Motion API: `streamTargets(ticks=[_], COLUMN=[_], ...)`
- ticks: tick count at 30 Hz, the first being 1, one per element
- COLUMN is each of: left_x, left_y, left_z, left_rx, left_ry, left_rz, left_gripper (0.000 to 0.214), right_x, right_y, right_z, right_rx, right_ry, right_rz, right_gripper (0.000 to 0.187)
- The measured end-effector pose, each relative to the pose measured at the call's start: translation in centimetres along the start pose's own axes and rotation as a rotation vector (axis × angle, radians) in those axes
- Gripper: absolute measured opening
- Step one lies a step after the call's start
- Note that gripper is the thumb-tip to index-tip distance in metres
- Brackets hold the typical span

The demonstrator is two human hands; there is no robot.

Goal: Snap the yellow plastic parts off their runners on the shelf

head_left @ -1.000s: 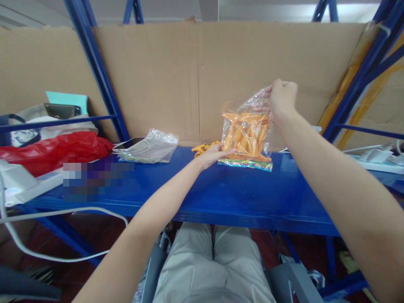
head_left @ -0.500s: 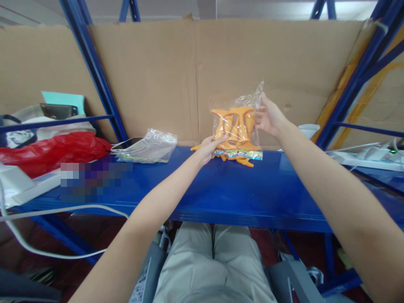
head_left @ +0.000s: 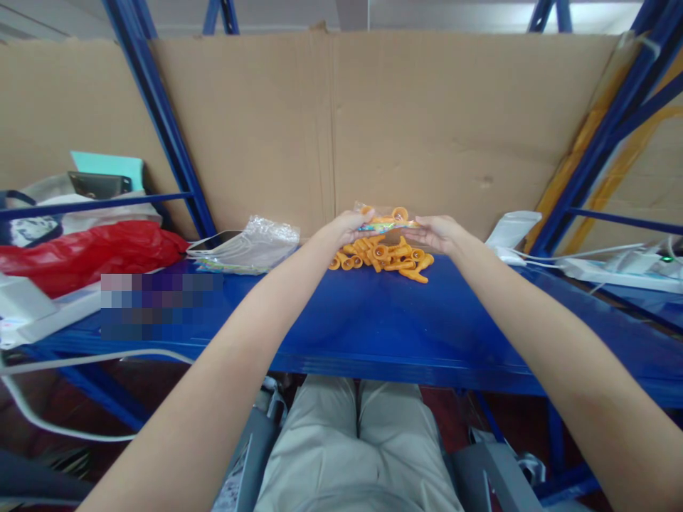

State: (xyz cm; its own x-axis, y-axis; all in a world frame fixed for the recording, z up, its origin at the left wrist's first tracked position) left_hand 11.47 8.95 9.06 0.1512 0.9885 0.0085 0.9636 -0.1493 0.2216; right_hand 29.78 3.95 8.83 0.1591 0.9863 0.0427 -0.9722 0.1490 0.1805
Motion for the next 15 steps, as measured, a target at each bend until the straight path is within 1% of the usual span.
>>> streamTargets(ticks=[2,5,7,9,10,13,15], left_x=[0.4,0.7,0.8,0.7,0.7,0.8,1.1], left_y=[-0.4,-1.2,-1.4,-1.5,-1.6,-2.5,-2.9], left_z=[0.4,1.3,1.7,2.2,2.4,2.4,2.1], left_rx=[0.019,0.092,0.16,0.231,0.265,0.341,0.368], left_ry=[-0.02,-0.054,-0.064,-0.075,-0.081,-0.08,-0.063], left_rz=[-0.028,-0.06,-0.038,-0.011,-0.017,-0.109,-0.153], left_gripper=[0.042,0.042,0.036,0.032,0.031,0.032,0.028], right_x=[0.5,1.0,1.0,1.1,1.1,1.3,1.5], right_y=[-0.4,-0.6,-0.6,-0.7,-0.8,-0.9,-1.0], right_z=[-0.4,-1.7,-2.7,-3.5,-3.9,-4.8,-5.1], right_rx=[0.043,0.068,0.065,0.052,0.04,-0.011,-0.064], right_ry=[-0.005,0.069,0.139,0.183,0.199,0.232,0.258], right_rz=[-0.044,-0.065,-0.053,-0.04,-0.034,0.001,0.021], right_gripper=[0.024,0.027,0.029,0.029,0.028,0.027,0.026])
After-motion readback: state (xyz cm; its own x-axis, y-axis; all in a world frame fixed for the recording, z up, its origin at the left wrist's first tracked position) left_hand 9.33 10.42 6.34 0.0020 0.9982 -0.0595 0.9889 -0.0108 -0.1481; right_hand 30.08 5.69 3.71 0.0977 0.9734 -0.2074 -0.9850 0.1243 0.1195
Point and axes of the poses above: each hand's wrist, its own x-axis towards the middle knuckle, its own y-axis out of the palm, z = x × y, the point moved 10 cm from there along x, towards the middle knuckle, and after that the axes turned 1 degree about -x, right-handed, at the moved point
